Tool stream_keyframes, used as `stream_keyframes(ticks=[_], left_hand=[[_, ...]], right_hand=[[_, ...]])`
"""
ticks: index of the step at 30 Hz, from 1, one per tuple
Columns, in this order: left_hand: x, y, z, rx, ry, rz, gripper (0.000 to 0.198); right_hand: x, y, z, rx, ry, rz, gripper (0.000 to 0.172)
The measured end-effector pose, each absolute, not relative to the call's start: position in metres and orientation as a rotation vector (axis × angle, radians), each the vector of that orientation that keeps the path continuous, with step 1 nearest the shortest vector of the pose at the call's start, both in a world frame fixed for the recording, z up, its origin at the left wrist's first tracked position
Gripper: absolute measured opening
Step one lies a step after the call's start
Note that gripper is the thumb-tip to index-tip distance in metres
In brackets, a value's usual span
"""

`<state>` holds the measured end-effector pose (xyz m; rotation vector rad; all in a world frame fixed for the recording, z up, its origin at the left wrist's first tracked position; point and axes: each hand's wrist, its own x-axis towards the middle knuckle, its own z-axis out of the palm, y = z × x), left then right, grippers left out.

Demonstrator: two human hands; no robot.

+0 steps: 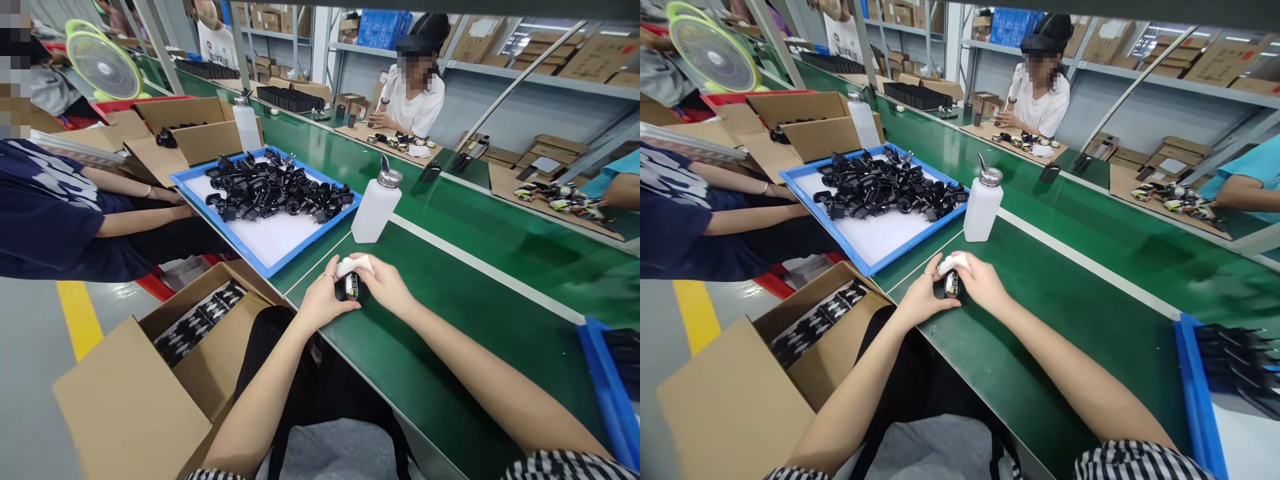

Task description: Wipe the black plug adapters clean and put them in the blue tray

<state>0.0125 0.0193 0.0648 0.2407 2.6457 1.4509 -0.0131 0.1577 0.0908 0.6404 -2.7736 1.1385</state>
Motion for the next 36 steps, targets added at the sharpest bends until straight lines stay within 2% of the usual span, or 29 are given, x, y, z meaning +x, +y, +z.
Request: stream_keyframes(ticks=[7, 9, 14, 17, 22, 26, 31, 36], left_hand=[[0.011, 0.020, 0.068, 0.216, 2.621, 1.454, 0.082], [0.010, 0.020, 0.067, 0.230, 2.621, 1.480, 0.086], [0.011, 0.019, 0.066, 0.226, 2.636, 1.479, 0.093], [0.012, 0.018, 0.065, 0.234, 2.640, 1.474, 0.093], [0.012, 0.018, 0.064, 0.301, 2.645, 1.479, 0.093], [0.012, 0.019, 0.063, 0.326, 2.693, 1.449, 0.090], [0.012, 0.021, 0.063, 0.310, 2.673, 1.401, 0.094], [0.012, 0.022, 0.062, 0.368, 2.664, 1.431, 0.092]], right_hand=[[0.034, 0.174, 0.070, 1.146, -2.583, 1.092, 0.038], [0.035, 0.190, 0.071, 1.007, -2.697, 1.176, 0.034], [0.007, 0.217, 0.086, 0.213, -2.764, 1.504, 0.030], [-0.013, 0.210, 0.096, 0.082, -2.641, 1.519, 0.030], [-0.024, 0.169, 0.098, 0.505, -2.630, 1.432, 0.027], [-0.016, 0.160, 0.084, 0.970, -2.664, 1.200, 0.032], [-0.005, 0.179, 0.073, 0.973, -2.672, 0.989, 0.037], [0.002, 0.192, 0.069, 0.824, -2.671, 0.961, 0.035]])
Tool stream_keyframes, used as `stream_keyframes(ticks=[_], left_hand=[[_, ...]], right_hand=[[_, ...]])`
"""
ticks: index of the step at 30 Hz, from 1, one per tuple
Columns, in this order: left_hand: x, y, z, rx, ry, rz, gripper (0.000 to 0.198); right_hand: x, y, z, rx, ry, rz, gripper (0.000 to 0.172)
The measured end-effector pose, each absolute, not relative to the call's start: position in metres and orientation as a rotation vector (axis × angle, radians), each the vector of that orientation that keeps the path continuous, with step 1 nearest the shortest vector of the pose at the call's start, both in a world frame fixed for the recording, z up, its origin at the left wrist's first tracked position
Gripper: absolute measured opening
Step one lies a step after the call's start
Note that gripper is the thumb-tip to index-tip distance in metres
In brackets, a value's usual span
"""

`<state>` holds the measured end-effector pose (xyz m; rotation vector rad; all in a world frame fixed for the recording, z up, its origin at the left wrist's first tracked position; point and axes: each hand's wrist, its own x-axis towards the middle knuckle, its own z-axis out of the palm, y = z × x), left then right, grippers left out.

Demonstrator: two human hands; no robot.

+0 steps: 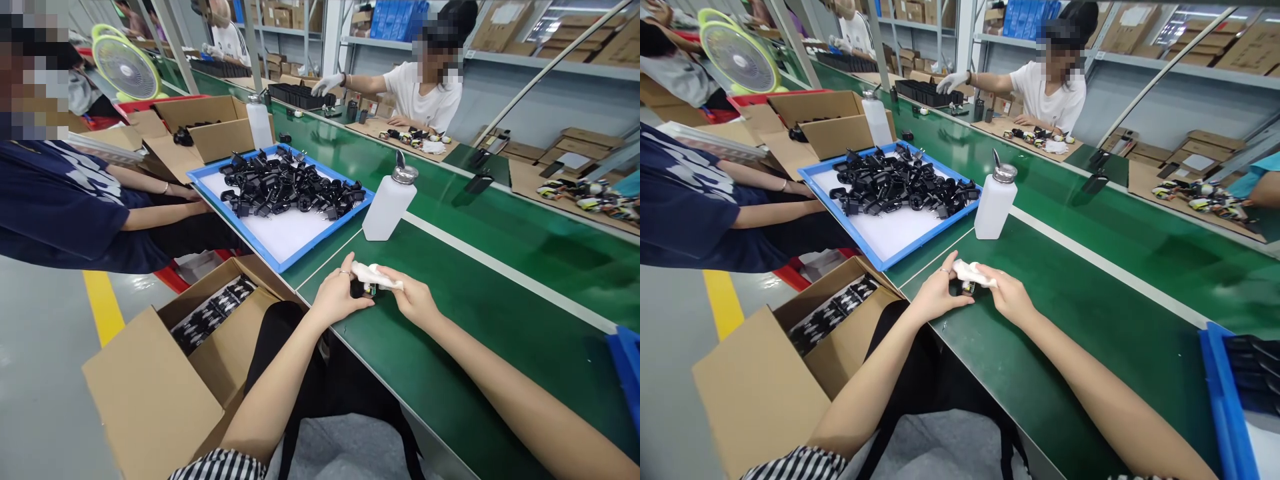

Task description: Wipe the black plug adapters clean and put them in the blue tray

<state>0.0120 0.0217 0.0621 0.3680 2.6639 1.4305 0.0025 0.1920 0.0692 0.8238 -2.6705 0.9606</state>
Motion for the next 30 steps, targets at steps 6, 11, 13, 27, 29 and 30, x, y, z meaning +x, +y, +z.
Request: stream_keyframes(ticks=[6, 11, 13, 27, 29, 30], left_hand=[[0.010, 0.019, 0.063, 0.302, 2.644, 1.432, 0.090], [0.018, 0.022, 0.066, 0.372, 2.685, 1.398, 0.091], [0.022, 0.017, 0.070, 0.450, 2.778, 1.340, 0.088], [-0.100, -0.106, 0.097, -0.496, 3.295, 0.681, 0.033], [-0.101, -0.105, 0.096, -0.499, 3.290, 0.696, 0.030], [-0.099, -0.105, 0.096, -0.508, 3.288, 0.712, 0.029]], right_hand=[[-0.006, 0.204, 0.076, 0.407, -2.759, 1.465, 0.031], [-0.032, 0.222, 0.088, 0.100, -2.898, 1.479, 0.057], [-0.038, 0.230, 0.087, 0.085, -2.813, 1.117, 0.063], [-0.046, 0.242, 0.068, 0.089, -2.755, 0.905, 0.050], [-0.045, 0.241, 0.072, 0.091, -2.781, 0.868, 0.046], [-0.043, 0.241, 0.075, 0.092, -2.790, 0.856, 0.043]])
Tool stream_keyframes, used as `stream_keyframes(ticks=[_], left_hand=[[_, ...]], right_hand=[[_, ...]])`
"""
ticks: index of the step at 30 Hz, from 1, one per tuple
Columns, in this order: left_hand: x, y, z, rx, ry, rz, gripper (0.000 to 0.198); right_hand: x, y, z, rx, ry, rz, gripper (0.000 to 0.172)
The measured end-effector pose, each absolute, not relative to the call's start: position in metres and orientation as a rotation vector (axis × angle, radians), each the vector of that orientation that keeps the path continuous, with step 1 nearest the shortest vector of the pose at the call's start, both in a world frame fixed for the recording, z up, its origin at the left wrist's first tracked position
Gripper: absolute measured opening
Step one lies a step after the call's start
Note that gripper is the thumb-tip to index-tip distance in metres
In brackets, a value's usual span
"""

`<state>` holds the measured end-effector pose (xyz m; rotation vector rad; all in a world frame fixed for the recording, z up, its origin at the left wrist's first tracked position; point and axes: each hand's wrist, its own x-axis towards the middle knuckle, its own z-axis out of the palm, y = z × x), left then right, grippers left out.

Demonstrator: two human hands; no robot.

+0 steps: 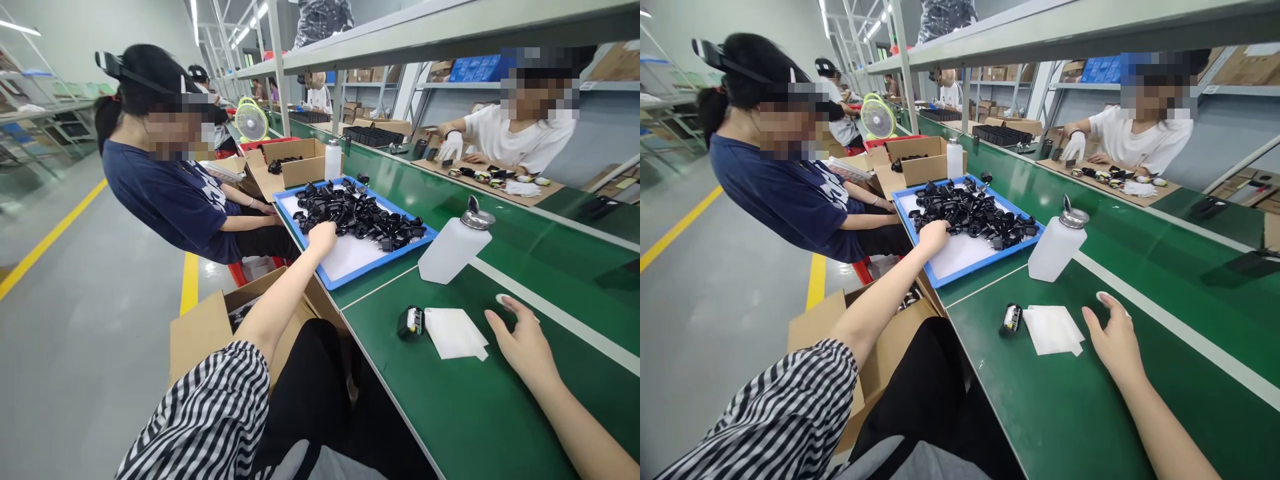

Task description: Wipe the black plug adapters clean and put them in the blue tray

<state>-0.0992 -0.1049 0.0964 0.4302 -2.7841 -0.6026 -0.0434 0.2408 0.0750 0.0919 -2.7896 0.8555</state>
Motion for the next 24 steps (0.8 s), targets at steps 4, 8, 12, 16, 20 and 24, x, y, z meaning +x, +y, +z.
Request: stream_keyframes(ticks=[4, 8, 12, 16, 20, 24], left_hand=[[-0.078, -0.104, 0.101, 0.438, -2.732, -0.684, 0.023], [-0.041, -0.076, 0.108, 0.142, -2.523, -0.965, 0.019], [-0.004, -0.027, 0.113, -0.353, -2.294, -1.158, 0.015], [0.008, 0.004, 0.107, -0.644, -2.275, -1.218, 0.015], [-0.005, 0.004, 0.092, -0.728, -2.618, -1.479, 0.051], [-0.010, -0.001, 0.083, -0.942, -2.764, -1.678, 0.061]], right_hand=[[-0.029, 0.233, 0.090, 0.080, -2.707, 0.924, 0.034], [-0.006, 0.206, 0.105, 0.084, -2.560, 1.420, 0.029], [0.002, 0.168, 0.117, 0.189, -2.564, 2.100, 0.035], [-0.007, 0.152, 0.119, 0.299, -2.410, 2.524, 0.031], [-0.014, 0.162, 0.115, 0.173, -2.370, 2.496, 0.025], [-0.017, 0.175, 0.116, 0.106, -2.513, 2.198, 0.026]])
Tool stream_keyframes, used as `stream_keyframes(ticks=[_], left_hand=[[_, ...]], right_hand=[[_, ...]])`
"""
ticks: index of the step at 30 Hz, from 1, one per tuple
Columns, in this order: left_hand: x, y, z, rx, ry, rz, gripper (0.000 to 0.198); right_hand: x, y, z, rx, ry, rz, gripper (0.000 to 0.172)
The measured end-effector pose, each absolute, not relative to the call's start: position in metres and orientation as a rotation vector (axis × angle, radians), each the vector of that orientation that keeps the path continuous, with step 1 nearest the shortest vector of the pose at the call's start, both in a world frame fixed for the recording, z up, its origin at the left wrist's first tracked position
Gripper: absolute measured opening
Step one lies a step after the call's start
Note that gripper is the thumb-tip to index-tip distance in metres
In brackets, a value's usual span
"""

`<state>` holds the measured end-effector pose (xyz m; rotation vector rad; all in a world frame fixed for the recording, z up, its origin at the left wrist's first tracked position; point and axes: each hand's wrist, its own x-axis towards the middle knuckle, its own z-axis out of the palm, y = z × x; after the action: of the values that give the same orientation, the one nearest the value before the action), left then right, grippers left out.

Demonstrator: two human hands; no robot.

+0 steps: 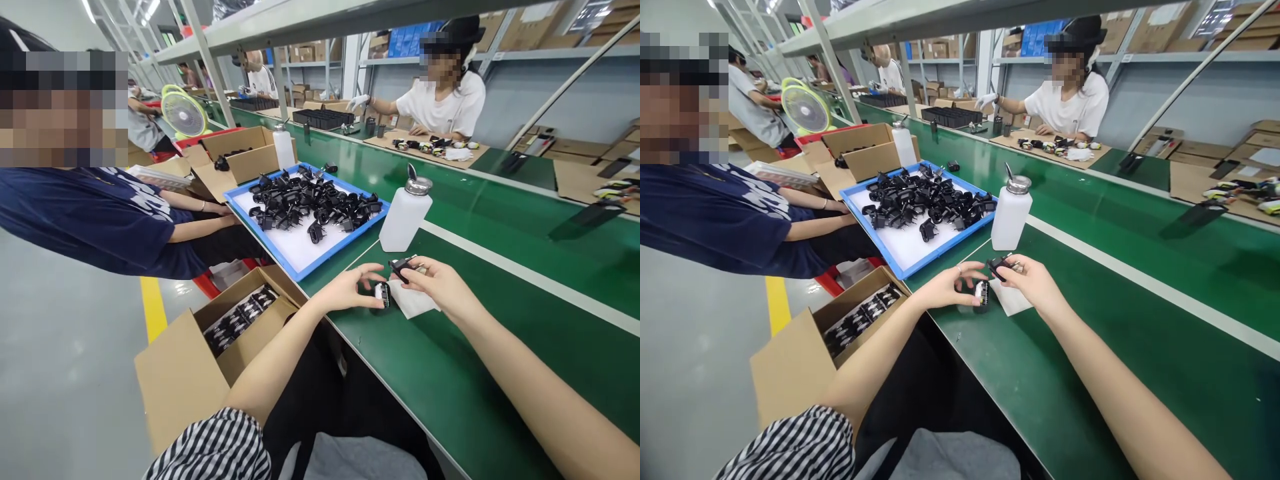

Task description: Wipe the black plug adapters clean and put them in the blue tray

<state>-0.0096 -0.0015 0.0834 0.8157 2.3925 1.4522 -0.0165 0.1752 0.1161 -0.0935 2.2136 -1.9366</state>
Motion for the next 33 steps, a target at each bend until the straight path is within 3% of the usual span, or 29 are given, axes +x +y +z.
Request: stream_keyframes(ticks=[5, 11, 19, 33], left_hand=[[0.014, 0.018, 0.078, 0.552, 2.606, 1.471, 0.076], [0.024, 0.028, 0.069, 0.340, 2.569, 1.666, 0.032], [0.019, 0.017, 0.070, 0.420, 2.569, 1.691, 0.041], [0.021, 0.015, 0.078, 0.535, 2.755, 1.523, 0.038]], right_hand=[[-0.017, 0.176, 0.122, -0.303, 2.484, -1.757, 0.027], [-0.016, 0.175, 0.114, -0.553, 2.526, -1.511, 0.022], [-0.002, 0.177, 0.104, -0.858, 2.902, -1.000, 0.017], [0.004, 0.172, 0.086, -1.047, 3.151, -0.989, 0.022]])
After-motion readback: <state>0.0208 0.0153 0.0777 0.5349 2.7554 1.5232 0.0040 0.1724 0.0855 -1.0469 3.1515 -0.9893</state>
